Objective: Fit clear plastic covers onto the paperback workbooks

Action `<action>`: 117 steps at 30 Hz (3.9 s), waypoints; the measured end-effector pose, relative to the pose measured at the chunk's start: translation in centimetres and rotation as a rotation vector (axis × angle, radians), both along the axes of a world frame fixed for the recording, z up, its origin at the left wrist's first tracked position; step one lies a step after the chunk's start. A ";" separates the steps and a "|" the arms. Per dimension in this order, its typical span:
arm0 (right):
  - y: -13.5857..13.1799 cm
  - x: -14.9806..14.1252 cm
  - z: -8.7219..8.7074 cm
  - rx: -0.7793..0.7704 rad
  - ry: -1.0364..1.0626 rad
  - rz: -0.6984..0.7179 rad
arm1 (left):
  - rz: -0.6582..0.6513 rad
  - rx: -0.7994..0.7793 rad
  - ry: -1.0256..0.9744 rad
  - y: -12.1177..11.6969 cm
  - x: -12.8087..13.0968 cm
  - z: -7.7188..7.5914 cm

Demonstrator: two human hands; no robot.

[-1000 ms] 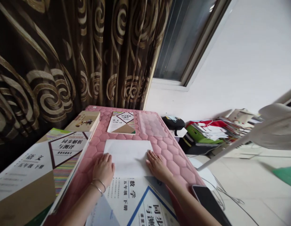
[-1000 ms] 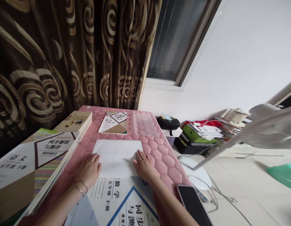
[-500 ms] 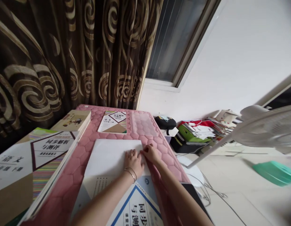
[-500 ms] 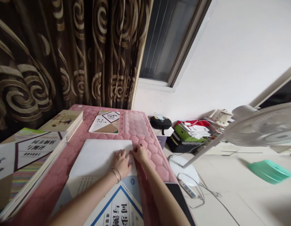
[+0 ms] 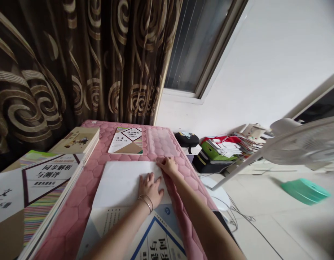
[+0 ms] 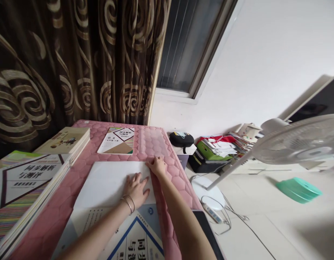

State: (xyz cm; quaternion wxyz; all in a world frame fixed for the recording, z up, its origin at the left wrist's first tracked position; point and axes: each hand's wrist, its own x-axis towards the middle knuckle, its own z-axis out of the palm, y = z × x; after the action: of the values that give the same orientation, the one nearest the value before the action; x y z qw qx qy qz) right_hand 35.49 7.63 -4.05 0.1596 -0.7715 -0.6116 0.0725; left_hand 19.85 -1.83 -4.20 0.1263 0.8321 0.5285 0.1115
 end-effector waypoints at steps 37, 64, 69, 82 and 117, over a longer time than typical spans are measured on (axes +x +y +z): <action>0.5 -0.9 0.8 -0.047 -0.064 0.014 | -0.010 0.020 -0.055 0.0 -0.1 -0.9; -5.2 -9.3 1.8 -0.028 -0.071 0.417 | 0.233 -0.010 0.178 6.8 -13.2 0.0; -3.5 -17.2 1.3 -0.070 0.016 0.576 | 0.233 -0.017 0.204 6.6 -12.7 -0.1; -4.7 -7.1 -0.4 -0.090 -0.092 0.238 | 0.387 -0.067 0.195 6.4 -15.5 1.0; -3.8 -17.7 0.7 -0.082 0.041 0.532 | 0.333 -0.096 0.236 6.9 -14.0 -0.2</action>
State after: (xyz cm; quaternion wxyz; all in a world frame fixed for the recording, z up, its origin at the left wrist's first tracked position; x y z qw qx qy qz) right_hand 17.75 3.81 -3.34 0.1159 -0.5880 -0.7859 0.1520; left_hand 5.85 5.04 -4.39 0.0828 0.7334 0.6747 0.0073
